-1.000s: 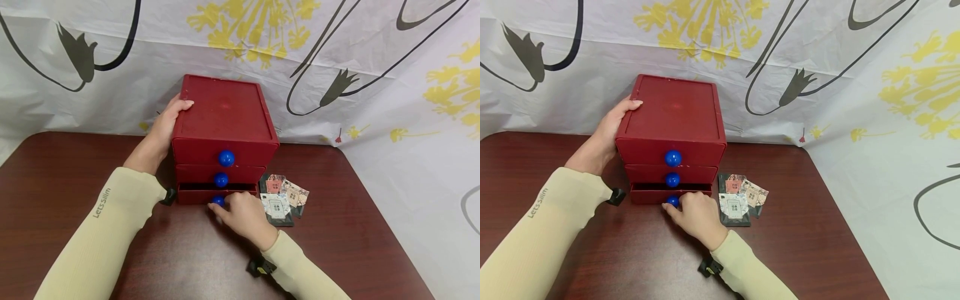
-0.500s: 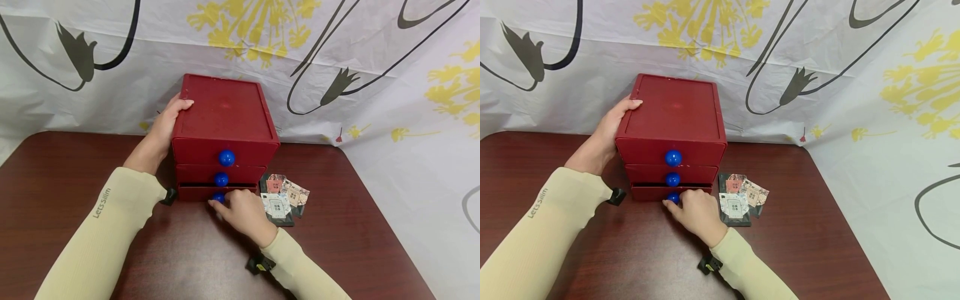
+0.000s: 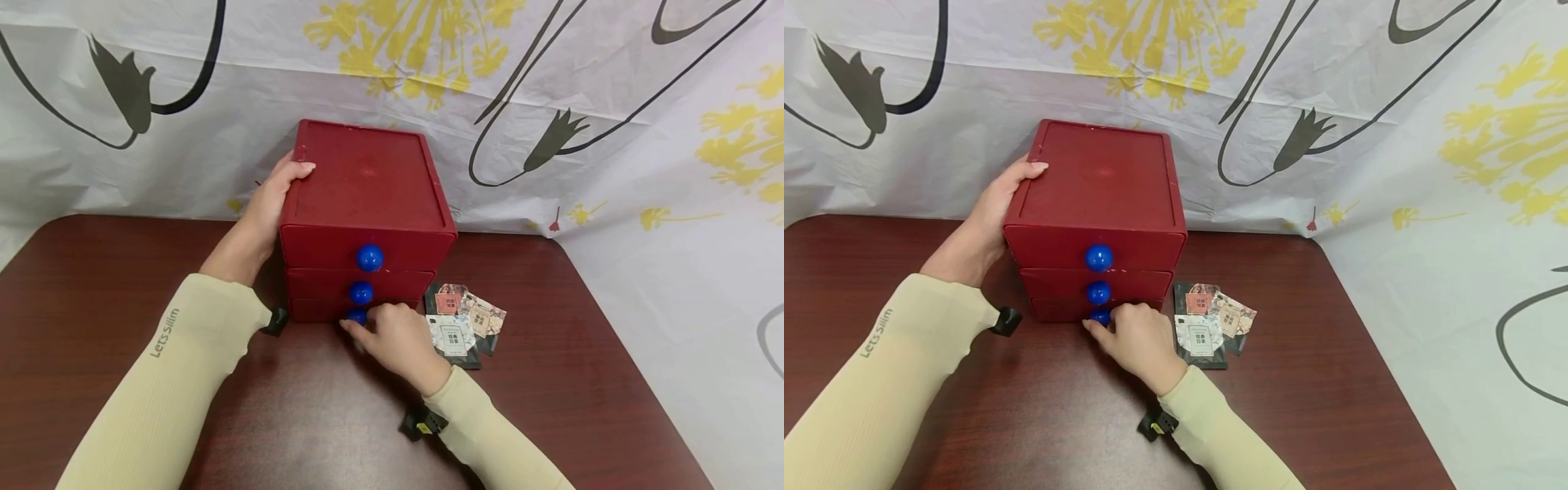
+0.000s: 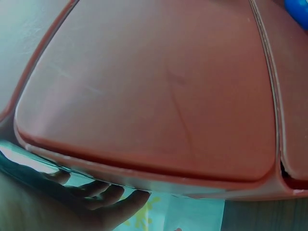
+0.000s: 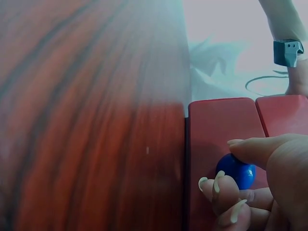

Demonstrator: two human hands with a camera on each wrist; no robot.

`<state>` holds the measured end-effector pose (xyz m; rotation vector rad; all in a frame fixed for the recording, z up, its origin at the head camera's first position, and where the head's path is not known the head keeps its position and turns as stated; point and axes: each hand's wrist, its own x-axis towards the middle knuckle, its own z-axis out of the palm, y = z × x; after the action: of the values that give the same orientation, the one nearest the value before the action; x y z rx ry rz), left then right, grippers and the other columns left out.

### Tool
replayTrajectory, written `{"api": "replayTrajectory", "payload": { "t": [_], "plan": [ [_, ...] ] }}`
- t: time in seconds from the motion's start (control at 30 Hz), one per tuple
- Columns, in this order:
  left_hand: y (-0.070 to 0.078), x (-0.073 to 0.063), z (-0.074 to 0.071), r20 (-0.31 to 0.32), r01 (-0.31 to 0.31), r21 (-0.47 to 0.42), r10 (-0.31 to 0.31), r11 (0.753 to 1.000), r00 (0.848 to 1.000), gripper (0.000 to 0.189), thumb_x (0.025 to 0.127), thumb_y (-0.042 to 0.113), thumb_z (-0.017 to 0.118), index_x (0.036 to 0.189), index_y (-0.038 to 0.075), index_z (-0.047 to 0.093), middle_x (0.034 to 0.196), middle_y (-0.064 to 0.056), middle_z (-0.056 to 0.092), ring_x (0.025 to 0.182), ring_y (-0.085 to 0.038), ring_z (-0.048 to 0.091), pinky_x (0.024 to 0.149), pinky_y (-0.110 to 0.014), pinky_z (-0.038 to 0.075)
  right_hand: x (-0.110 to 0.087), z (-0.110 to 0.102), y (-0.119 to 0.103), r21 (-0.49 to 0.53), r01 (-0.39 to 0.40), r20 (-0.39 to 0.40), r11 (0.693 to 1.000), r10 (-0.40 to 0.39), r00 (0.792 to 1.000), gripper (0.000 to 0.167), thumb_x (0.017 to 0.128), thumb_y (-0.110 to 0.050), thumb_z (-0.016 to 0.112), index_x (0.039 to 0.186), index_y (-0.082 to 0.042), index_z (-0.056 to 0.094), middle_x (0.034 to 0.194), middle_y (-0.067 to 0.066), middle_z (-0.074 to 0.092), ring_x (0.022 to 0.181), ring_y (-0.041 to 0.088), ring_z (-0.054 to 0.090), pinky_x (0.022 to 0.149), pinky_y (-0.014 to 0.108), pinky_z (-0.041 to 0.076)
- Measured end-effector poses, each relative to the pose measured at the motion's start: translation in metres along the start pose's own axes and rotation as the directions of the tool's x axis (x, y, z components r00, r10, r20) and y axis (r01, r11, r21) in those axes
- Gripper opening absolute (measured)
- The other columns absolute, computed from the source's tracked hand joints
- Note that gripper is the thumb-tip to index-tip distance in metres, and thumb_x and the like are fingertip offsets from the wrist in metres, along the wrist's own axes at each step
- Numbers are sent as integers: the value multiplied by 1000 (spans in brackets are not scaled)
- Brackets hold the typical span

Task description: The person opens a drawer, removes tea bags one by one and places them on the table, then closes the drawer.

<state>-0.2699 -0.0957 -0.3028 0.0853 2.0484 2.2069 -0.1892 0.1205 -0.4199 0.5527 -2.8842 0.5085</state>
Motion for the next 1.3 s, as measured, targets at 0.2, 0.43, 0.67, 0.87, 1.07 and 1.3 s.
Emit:
{"api": "replayTrajectory", "payload": {
  "t": [0.2, 0.43, 0.67, 0.87, 1.07, 1.3],
  "plan": [
    [0, 0, -1, 0, -1, -3, 1, 1000, 1000, 67, 100, 41, 39, 162, 37, 15, 163, -5, 27, 138, -19, 35, 118, -43, 27, 0, 0, -1, 13, -13, 16, 1000, 13, 1000, 59, 91, -61, 65, 48, -24, 48, 42, -13, 38, 41, 6, 41, 37, 27, 27],
    [-1, 0, 0, 8, -5, -22, 5, 1000, 1000, 67, 100, 40, 40, 162, 36, 15, 163, -5, 27, 136, -18, 36, 117, -42, 29, -1, 1, 1, 46, -35, 59, 998, 33, 998, 59, 91, -63, 62, 50, -23, 51, 42, -13, 39, 41, 5, 42, 38, 25, 25],
    [-1, -3, 0, 15, 3, -50, -2, 999, 1000, 67, 100, 41, 40, 162, 38, 15, 163, -4, 27, 135, -17, 37, 116, -42, 30, -5, -2, 1, 106, -30, 106, 994, 19, 994, 56, 92, -59, 64, 54, -20, 52, 44, -11, 38, 40, 5, 41, 39, 24, 22],
    [2, -6, -2, 19, 12, -37, -11, 999, 1000, 67, 100, 43, 40, 162, 38, 13, 164, -3, 26, 136, -17, 35, 117, -44, 29, -7, -14, 0, 101, -22, 131, 995, 9, 991, 52, 90, -58, 67, 55, -22, 53, 45, -13, 39, 42, 4, 41, 40, 24, 27],
    [3, -7, -4, 25, 27, -14, -27, 1000, 999, 67, 101, 43, 40, 162, 38, 13, 163, -5, 27, 137, -18, 36, 117, -43, 29, -11, -39, 0, 128, -36, 168, 991, 14, 986, 43, 88, -53, 72, 58, -25, 61, 48, -15, 49, 46, 3, 45, 43, 23, 33],
    [3, -11, -6, 38, 39, 17, -40, 999, 998, 70, 99, 52, 44, 162, 36, 16, 161, -4, 29, 140, -19, 34, 119, -46, 29, -13, -65, 6, 117, -72, 192, 991, 48, 980, 34, 87, -54, 73, 66, -28, 66, 53, -14, 54, 49, 5, 49, 49, 25, 40]
  ]
}}
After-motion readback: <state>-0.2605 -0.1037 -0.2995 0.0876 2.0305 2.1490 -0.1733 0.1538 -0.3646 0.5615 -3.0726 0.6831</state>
